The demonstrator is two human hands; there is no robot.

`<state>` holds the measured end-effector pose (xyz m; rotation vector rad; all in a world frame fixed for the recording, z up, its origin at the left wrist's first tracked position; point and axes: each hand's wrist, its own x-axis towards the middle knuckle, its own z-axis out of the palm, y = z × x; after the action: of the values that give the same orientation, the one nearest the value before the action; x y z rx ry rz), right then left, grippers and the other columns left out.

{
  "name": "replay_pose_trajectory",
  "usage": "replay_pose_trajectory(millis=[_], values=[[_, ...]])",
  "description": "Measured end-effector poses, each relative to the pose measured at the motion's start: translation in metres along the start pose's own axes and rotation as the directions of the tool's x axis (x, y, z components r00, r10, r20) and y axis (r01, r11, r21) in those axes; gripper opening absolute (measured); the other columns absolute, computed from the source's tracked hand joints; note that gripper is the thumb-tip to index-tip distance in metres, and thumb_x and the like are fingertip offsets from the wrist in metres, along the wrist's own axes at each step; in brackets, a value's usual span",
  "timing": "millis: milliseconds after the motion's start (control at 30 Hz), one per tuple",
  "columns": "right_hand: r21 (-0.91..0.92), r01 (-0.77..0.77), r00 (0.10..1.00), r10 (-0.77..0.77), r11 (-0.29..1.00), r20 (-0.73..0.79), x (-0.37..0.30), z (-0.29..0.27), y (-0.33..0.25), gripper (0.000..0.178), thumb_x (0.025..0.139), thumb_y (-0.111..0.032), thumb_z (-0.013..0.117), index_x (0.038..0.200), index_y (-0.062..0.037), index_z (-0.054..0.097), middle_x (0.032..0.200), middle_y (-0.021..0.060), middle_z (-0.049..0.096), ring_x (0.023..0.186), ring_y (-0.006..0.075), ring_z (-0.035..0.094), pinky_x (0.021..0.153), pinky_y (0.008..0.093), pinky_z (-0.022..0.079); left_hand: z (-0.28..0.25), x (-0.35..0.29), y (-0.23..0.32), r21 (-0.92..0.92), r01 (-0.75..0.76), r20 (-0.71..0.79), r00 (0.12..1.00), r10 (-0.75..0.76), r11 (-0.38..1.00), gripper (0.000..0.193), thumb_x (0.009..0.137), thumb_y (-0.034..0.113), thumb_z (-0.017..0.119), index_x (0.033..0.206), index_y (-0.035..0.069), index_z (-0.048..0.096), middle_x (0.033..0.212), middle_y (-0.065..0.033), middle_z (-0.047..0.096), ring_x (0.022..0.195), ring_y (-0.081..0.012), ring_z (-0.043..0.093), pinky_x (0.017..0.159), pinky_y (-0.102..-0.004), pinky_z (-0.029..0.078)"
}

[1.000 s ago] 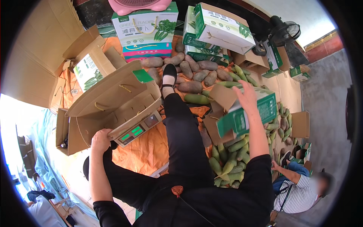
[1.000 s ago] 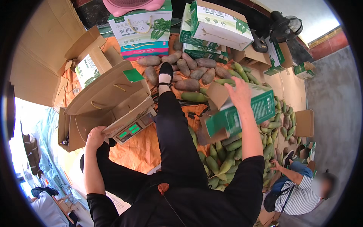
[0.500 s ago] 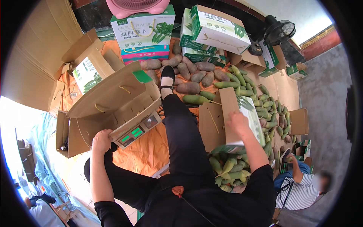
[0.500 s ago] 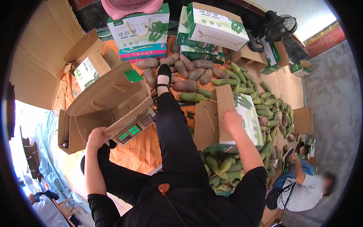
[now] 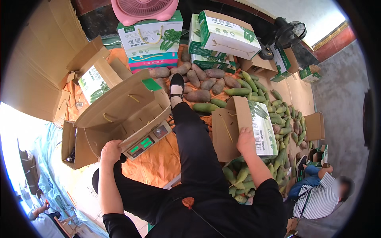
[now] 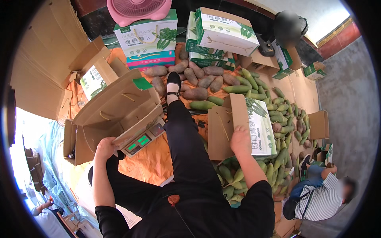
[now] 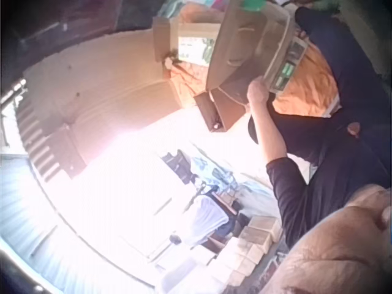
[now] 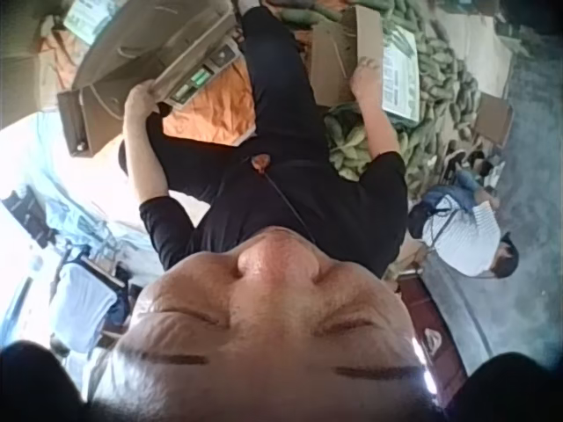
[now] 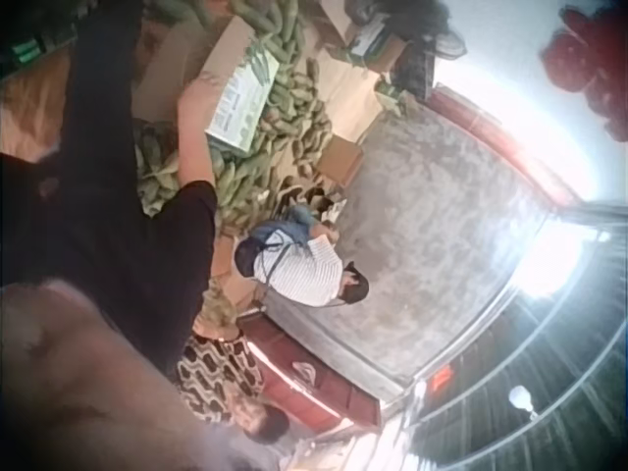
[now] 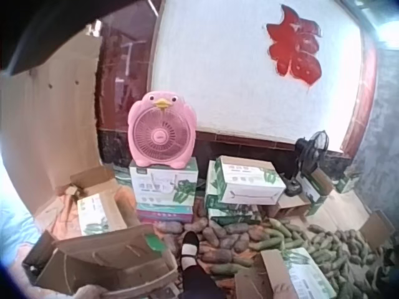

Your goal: Sort and weigh produce (possibly loofah or similar green squash) into a cardboard box.

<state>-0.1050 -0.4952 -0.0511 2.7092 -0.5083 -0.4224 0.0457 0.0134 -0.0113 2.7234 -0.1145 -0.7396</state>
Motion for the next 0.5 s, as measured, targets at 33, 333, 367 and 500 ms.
replay_pose_trajectory(millis=[33,333,367,500], values=[[0.005,-0.05,0.998,0.05,0.999,0.032,0.001,-0.009,0.007,0.049,0.077,-0.011,0.062,0.121,0.0032,0.048,0.11,0.0168,0.058,0.1,0.028,0.058,0.079,0.0349,0.052,0.006,0.003,-0.008,0.025,-0.032,-0.026,0.999,0.032,0.999,0.033,0.078,0.01,0.058,0.11,0.01,0.066,0.1,-0.015,0.065,0.099,-0.031,0.061,0.086,-0.0401,0.048],[0.148,-0.255,0.96,0.269,0.955,-0.079,0.01,-0.067,0.105,0.058,0.077,-0.004,0.056,0.134,-0.0103,0.046,0.084,0.0164,0.066,0.076,0.0317,0.067,0.071,0.0416,0.053,0.001,-0.006,0.001,-0.084,-0.118,-0.169,0.98,0.103,0.989,0.044,0.075,0.012,0.066,0.119,0.01,0.061,0.105,-0.0158,0.062,0.102,-0.0334,0.059,0.089,-0.0399,0.046],[0.26,-0.257,0.959,0.278,0.931,-0.049,0.009,-0.077,0.113,0.055,0.077,-0.002,0.053,0.131,-0.0089,0.05,0.087,0.0181,0.067,0.081,0.033,0.067,0.075,0.0417,0.053,0.0,-0.006,0.001,-0.086,-0.152,-0.195,0.972,0.133,0.985,0.047,0.074,0.011,0.067,0.121,0.009,0.059,0.104,-0.0159,0.063,0.1,-0.0334,0.06,0.088,-0.0395,0.047],[0.714,-0.267,0.912,0.409,0.647,-0.03,0.018,-0.068,0.17,0.038,0.076,0.003,0.047,0.11,0.0006,0.065,0.099,0.0183,0.068,0.095,0.0254,0.065,0.087,0.0333,0.048,-0.028,-0.021,0.037,-0.189,-0.094,-0.252,0.967,0.044,0.977,0.051,0.073,0.013,0.071,0.122,0.008,0.058,0.106,-0.0157,0.062,0.098,-0.0327,0.059,0.088,-0.0394,0.046]])
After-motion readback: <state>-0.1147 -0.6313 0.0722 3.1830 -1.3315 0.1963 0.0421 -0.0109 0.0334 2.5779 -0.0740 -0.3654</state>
